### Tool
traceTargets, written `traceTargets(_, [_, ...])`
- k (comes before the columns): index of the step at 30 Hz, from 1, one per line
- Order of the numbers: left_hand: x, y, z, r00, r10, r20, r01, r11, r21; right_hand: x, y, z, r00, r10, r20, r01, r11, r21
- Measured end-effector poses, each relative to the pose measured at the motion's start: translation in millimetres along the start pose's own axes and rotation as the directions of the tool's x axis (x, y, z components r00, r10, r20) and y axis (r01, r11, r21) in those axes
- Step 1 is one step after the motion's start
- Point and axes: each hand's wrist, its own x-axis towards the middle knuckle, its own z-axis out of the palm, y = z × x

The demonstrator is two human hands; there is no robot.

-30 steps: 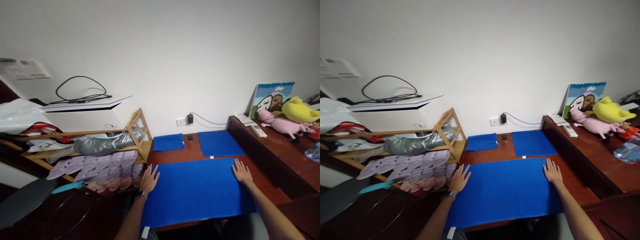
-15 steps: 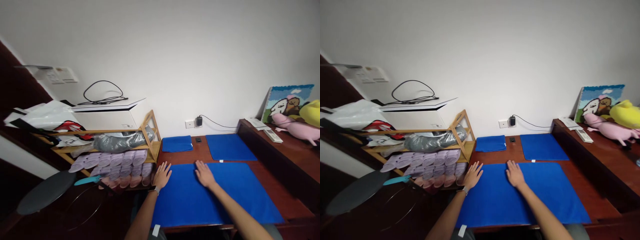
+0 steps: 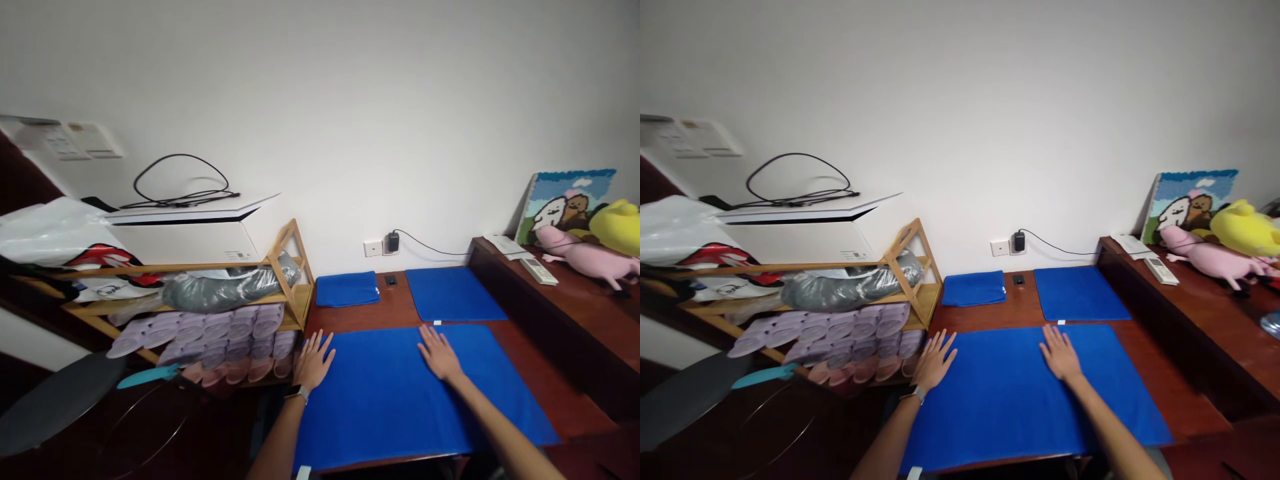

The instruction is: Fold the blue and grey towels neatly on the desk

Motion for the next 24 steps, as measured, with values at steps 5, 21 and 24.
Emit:
traceTargets(5, [1.9,-1.6,3.3,1.0,-0.005,-0.017,0.005,1.0,0.007,-25.1,150.9,-14.4,0.941,0.333,-0.064,-0.338,0.935,-0.105])
traceTargets(21, [1.3,-11.0,-9.1,0.999,0.036,0.0,-0.036,0.999,0.009,0.1,8.8,-32.9,0.974,0.05,-0.223,-0.061,0.997,-0.04])
traceTargets(24, [-5.0,-15.7,-2.1,0.999,0.022,0.034,-0.022,1.0,-0.003,14.2,-112.1,-17.3,0.971,-0.206,-0.118,0.215,0.974,0.075])
